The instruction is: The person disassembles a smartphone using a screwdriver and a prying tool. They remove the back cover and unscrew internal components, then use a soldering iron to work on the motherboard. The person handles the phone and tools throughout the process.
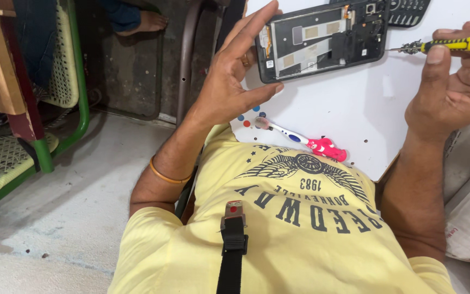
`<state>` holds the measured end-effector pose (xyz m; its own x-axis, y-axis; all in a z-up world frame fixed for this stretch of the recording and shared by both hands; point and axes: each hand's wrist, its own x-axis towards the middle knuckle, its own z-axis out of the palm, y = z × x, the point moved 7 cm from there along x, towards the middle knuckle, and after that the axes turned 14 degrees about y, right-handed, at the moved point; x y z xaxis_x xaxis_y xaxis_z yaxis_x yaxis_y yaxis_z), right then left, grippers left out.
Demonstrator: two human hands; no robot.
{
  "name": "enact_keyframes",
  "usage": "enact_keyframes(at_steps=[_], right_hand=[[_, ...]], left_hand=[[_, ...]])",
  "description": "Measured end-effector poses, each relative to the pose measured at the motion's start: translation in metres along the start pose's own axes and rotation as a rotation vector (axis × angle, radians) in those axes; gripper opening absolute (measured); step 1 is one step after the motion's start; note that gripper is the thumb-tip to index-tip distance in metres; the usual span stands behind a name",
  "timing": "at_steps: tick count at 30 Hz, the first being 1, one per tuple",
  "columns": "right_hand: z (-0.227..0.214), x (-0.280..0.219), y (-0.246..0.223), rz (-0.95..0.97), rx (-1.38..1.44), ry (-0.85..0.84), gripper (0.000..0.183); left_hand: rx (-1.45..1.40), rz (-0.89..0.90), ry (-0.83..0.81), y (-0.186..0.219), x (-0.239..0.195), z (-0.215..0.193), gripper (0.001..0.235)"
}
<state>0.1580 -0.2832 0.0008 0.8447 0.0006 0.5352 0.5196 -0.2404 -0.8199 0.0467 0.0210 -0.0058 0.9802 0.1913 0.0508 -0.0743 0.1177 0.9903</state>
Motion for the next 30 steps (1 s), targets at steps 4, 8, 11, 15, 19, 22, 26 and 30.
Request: enact_keyframes(at_steps=[4, 8, 11, 15, 19, 22, 26, 30], right_hand=[[0.003, -0.001, 0.002, 0.060, 0.007, 0.002, 0.017], [0.002, -0.002, 0.001, -0.018, 0.011, -0.021, 0.017], [0.000, -0.007, 0.004, -0.059, -0.044, -0.043, 0.013], [-0.007, -0.011, 0.020, 0.054, -0.018, -0.015, 0.016], [-0.007, -0.011, 0.020, 0.038, -0.030, -0.033, 0.015], [-0.006, -0.010, 0.018, 0.040, -0.038, -0.034, 0.017], [-0.007, -0.008, 0.017, 0.008, -0.024, -0.026, 0.014], [-0.010, -0.014, 0.024, 0.008, 0.024, -0.002, 0.027]], left_hand=[[0.003, 0.041, -0.019, -0.003, -0.002, -0.001, 0.096], [0.035, 0.086, -0.011, -0.002, -0.001, 0.000, 0.097], [0.056, 0.094, -0.003, 0.000, -0.002, 0.000, 0.097], [0.050, 0.053, 0.008, -0.002, -0.004, 0.000, 0.094], [0.045, 0.027, 0.012, -0.003, -0.002, 0.001, 0.093], [0.063, 0.013, 0.011, -0.004, -0.002, 0.001, 0.093], [0.073, 0.021, 0.001, -0.002, -0.002, 0.003, 0.092], [0.031, -0.022, -0.011, 0.003, -0.001, 0.001, 0.092]])
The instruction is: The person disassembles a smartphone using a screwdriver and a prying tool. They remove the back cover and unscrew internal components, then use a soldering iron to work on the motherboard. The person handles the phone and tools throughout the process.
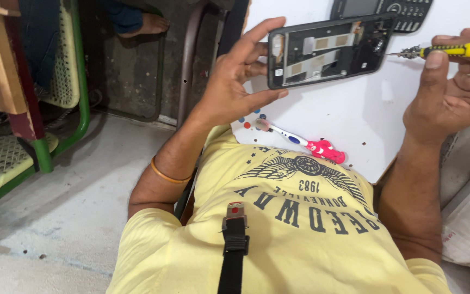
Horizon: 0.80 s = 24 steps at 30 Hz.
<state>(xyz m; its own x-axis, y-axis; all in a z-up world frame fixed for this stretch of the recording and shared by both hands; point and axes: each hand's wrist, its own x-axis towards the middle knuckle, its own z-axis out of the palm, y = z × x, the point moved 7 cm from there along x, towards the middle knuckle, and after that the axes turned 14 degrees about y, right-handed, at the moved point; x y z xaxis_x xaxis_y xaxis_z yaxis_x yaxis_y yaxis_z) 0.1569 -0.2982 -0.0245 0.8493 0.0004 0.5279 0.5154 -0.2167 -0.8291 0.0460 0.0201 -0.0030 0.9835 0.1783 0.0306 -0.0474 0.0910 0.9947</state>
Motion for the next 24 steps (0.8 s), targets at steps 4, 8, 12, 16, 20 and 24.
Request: enact_keyframes(at_steps=[4, 8, 12, 16, 20, 24], right_hand=[[-0.017, -0.008, 0.011, -0.036, 0.042, 0.068, 0.059], [-0.018, -0.004, 0.015, -0.093, 0.092, 0.113, 0.090], [-0.014, -0.003, 0.008, -0.021, 0.130, 0.095, 0.093], [0.000, 0.000, -0.012, -0.046, 0.091, -0.014, 0.095], [0.019, 0.003, -0.030, -0.133, 0.055, -0.140, 0.097], [0.028, 0.009, -0.045, -0.230, 0.068, -0.184, 0.093]], left_hand=[[-0.228, -0.121, 0.005, -0.005, 0.004, -0.003, 0.090], [-0.323, -0.139, 0.029, -0.009, 0.009, -0.011, 0.094], [-0.377, -0.141, 0.030, -0.014, 0.005, -0.015, 0.097], [-0.395, -0.139, 0.024, -0.013, 0.002, -0.014, 0.092], [-0.414, -0.167, 0.011, -0.013, 0.000, -0.008, 0.095], [-0.373, -0.171, -0.014, -0.010, 0.000, 0.000, 0.094]])
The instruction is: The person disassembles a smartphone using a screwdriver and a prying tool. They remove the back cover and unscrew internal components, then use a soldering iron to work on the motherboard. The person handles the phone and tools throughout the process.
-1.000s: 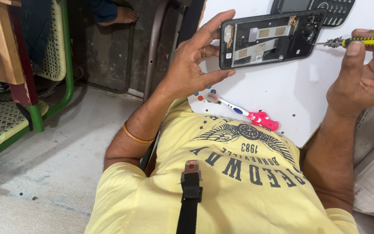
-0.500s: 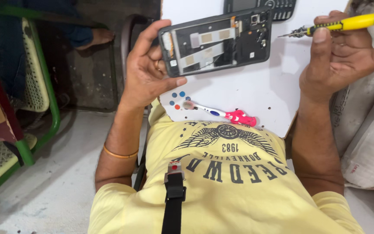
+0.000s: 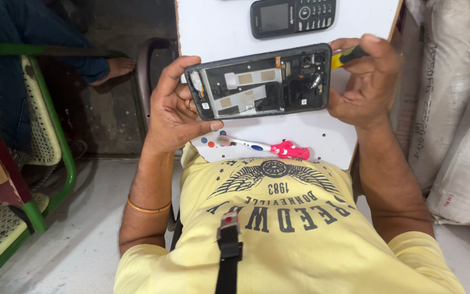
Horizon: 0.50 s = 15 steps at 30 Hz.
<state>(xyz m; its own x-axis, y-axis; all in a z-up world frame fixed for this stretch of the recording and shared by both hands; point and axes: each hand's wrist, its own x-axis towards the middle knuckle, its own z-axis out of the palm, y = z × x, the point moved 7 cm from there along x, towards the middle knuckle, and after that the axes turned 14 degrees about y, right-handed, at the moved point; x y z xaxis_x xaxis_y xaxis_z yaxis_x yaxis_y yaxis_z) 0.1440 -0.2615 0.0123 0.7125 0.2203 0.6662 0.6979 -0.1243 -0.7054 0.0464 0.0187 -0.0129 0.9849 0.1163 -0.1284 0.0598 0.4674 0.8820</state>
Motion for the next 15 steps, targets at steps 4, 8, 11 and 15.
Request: enact_keyframes(at_steps=[4, 8, 11, 15], right_hand=[[0.0014, -0.0003, -0.0014, -0.031, 0.073, -0.017, 0.087], [-0.0016, -0.0056, 0.0043, 0.003, 0.060, 0.023, 0.086], [-0.0012, -0.0044, 0.0059, -0.012, 0.070, 0.023, 0.084], [0.0003, -0.0021, 0.0041, 0.011, 0.063, -0.003, 0.083]], left_hand=[[0.047, 0.009, -0.029, 0.0007, 0.0050, 0.0063, 0.093], [0.046, -0.020, -0.022, -0.0010, 0.0053, 0.0078, 0.093], [0.084, -0.010, -0.011, -0.0018, 0.0073, 0.0087, 0.092], [0.064, 0.002, -0.018, -0.0010, 0.0085, 0.0094, 0.093]])
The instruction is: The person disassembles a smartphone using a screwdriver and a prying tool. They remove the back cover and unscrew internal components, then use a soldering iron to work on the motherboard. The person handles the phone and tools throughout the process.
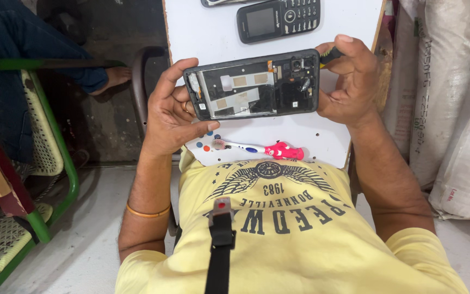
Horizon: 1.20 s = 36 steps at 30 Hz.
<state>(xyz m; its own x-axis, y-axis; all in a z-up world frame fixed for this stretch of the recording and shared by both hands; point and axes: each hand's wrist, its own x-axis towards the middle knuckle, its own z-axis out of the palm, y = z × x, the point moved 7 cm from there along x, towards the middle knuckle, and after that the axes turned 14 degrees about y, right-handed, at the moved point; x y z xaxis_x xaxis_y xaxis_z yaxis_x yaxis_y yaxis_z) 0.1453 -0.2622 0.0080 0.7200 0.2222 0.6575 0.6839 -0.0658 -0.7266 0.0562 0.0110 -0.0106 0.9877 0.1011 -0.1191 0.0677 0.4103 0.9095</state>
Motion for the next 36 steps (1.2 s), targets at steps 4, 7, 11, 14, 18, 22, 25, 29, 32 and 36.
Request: enact_keyframes(at_steps=[4, 7, 11, 14, 18, 22, 25, 29, 32, 36], right_hand=[[0.001, 0.005, -0.008, -0.077, -0.061, -0.040, 0.076], [0.002, 0.005, -0.005, -0.036, -0.070, -0.028, 0.077], [0.002, 0.000, -0.001, -0.025, -0.056, -0.011, 0.079], [-0.002, -0.005, 0.002, -0.020, -0.097, 0.003, 0.083], [-0.003, -0.011, 0.007, 0.031, -0.047, 0.016, 0.087], [-0.001, -0.011, 0.010, 0.037, -0.029, -0.005, 0.085], [-0.001, -0.010, 0.008, 0.012, -0.046, 0.015, 0.087], [0.002, -0.005, 0.006, 0.017, -0.011, -0.012, 0.087], [0.002, -0.002, 0.004, 0.028, -0.021, -0.016, 0.087], [0.003, 0.001, -0.001, 0.011, -0.057, -0.017, 0.086]], left_hand=[[-0.034, -0.019, 0.020, 0.000, 0.001, -0.001, 0.093], [-0.033, -0.026, 0.026, -0.001, 0.001, -0.002, 0.093], [-0.019, -0.020, 0.023, -0.001, 0.000, -0.003, 0.094], [-0.028, -0.040, 0.031, -0.002, 0.002, -0.004, 0.095], [-0.043, -0.040, 0.013, -0.002, 0.000, -0.004, 0.097], [-0.025, -0.018, 0.012, 0.000, 0.001, -0.004, 0.095], [-0.022, -0.002, 0.010, -0.001, 0.000, -0.003, 0.094], [-0.026, -0.013, 0.013, -0.001, 0.001, -0.003, 0.095], [-0.031, -0.032, 0.020, -0.002, 0.002, -0.004, 0.096], [-0.040, -0.038, 0.025, -0.003, 0.001, -0.005, 0.096]])
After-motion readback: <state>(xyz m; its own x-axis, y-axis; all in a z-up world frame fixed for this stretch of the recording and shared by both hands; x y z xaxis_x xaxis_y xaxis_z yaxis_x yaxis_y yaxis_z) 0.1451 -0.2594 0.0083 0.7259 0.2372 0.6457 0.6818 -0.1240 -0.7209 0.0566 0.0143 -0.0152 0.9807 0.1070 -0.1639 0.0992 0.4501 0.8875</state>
